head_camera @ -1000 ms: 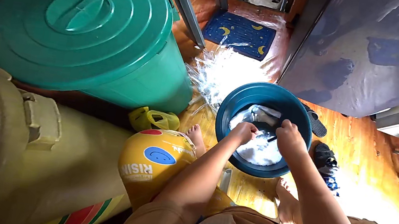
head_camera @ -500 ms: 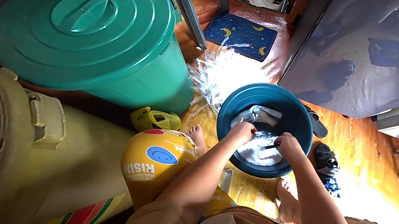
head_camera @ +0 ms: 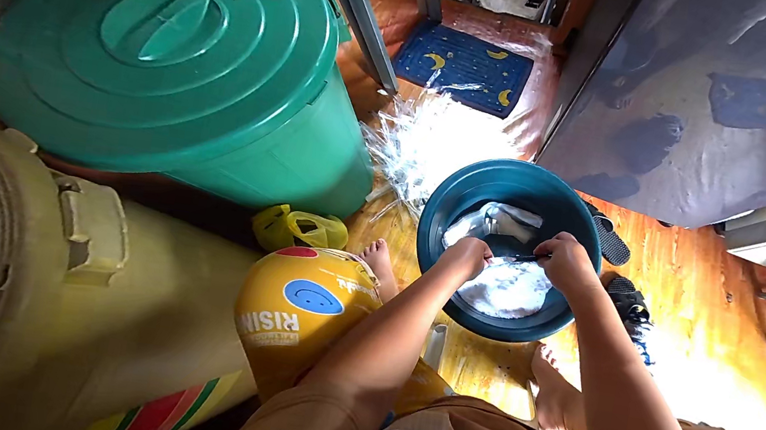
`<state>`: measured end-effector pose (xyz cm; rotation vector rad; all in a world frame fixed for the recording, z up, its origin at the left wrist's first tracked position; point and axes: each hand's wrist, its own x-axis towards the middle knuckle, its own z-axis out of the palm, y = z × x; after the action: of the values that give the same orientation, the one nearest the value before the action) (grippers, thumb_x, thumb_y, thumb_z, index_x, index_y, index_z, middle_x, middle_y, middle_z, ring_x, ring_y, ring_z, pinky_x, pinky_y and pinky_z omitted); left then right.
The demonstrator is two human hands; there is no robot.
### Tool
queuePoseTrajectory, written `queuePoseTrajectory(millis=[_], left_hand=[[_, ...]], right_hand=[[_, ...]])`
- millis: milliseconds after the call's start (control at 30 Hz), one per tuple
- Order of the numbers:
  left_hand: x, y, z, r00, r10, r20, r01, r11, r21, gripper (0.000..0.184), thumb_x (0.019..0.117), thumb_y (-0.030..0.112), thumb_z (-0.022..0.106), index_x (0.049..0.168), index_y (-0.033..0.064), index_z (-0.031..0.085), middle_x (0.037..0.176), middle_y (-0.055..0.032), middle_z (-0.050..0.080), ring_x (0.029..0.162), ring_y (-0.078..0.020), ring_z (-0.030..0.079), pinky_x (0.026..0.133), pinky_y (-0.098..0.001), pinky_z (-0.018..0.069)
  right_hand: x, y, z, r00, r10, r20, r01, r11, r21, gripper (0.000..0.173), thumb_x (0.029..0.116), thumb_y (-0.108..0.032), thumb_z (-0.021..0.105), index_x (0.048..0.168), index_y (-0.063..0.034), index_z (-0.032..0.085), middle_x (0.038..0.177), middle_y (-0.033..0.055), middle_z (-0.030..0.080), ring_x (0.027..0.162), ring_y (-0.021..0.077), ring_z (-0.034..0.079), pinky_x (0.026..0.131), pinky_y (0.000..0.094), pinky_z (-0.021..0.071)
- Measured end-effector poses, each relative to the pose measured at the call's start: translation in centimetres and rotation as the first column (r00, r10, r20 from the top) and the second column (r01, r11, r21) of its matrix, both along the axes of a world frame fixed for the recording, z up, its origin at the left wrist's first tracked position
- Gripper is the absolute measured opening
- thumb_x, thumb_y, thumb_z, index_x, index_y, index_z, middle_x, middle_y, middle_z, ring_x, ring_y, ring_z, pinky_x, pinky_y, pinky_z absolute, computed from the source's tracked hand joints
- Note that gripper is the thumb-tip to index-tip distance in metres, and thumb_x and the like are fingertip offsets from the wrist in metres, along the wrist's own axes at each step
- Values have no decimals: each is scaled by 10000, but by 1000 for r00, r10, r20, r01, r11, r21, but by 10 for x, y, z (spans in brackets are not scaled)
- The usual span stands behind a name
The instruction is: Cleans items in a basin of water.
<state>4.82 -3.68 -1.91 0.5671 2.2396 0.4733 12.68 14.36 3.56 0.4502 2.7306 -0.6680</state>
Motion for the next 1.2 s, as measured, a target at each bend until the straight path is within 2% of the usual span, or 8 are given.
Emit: queuePoseTrajectory(millis=[200, 367, 567, 700, 833, 933, 1033, 1200], left_hand=[[0, 1, -9, 1000, -24, 20, 20, 988, 154, 262, 1008, 152, 602, 1217, 42, 715, 1150, -166, 728, 1118, -305, 687, 1033, -536, 503], [1, 5, -9, 991, 82, 108, -101, 977, 188, 249, 1010, 150, 594, 1194, 41, 722, 1153, -147, 729, 1102, -267, 691, 1021, -492, 515], [0, 3, -11, 977, 123, 173, -163, 958, 235, 239, 1015, 114, 596, 1211, 25, 700, 1151, -145, 723, 1049, -240, 701, 973, -436, 542], [0, 3, -9, 970, 138, 201, -191, 942, 277, 277, 1027, 149, 589, 1259, 29, 680, 1153, -129, 730, 1013, -204, 713, 941, -403, 560], [5, 11, 9, 980, 135, 144, -177, 921, 346, 308, 1025, 220, 622, 1269, 43, 690, 1178, -106, 735, 1091, -192, 706, 1039, -412, 528], [12, 17, 21, 988, 135, 73, -153, 899, 411, 317, 1028, 247, 624, 1269, 55, 698, 1193, -95, 735, 1116, -171, 698, 1059, -387, 517], [19, 21, 30, 991, 135, -4, -118, 884, 451, 310, 1036, 220, 608, 1290, 63, 694, 1230, -114, 724, 1170, -200, 680, 1090, -411, 495], [28, 27, 37, 984, 179, 9, -158, 845, 511, 289, 1026, 185, 618, 1270, 52, 696, 1157, -88, 747, 1080, -153, 709, 1043, -364, 528]], right_hand=[[-5, -28, 10, 984, 152, -92, -148, 988, 51, 191, 920, 61, 634, 1041, -12, 763, 1227, 223, 618, 1185, 392, 596, 1006, 537, 515], [0, -50, 45, 952, 282, -121, -260, 950, 175, 163, 938, 93, 598, 1030, 49, 726, 1241, 224, 595, 1206, 404, 579, 954, 523, 549], [10, -48, 72, 963, 256, -78, -232, 945, 231, 174, 960, 84, 566, 1046, 60, 716, 1277, 220, 569, 1256, 396, 549, 976, 508, 538], [18, -44, 46, 965, 139, 223, -200, 939, 281, 214, 979, 84, 506, 1112, 114, 672, 1393, 269, 500, 1281, 438, 537, 973, 548, 535], [34, -33, -10, 905, 165, 391, -277, 928, 249, 258, 928, 112, 531, 1151, 134, 661, 1433, 322, 484, 1306, 514, 504, 950, 657, 508], [35, -16, -23, 962, 159, 223, -177, 982, 64, 301, 923, -59, 653, 1212, 8, 702, 1369, 262, 570, 1343, 472, 472, 1021, 677, 431], [28, -8, -14, 981, -73, -180, 23, 964, -264, 438, 929, -302, 734, 1233, 10, 684, 1147, 209, 677, 1097, 326, 636, 999, 489, 498], [24, -10, 9, 836, -333, -435, 154, 905, -396, 245, 971, -216, 680, 1073, -1, 739, 1019, 135, 717, 921, 182, 682, 881, 345, 553]])
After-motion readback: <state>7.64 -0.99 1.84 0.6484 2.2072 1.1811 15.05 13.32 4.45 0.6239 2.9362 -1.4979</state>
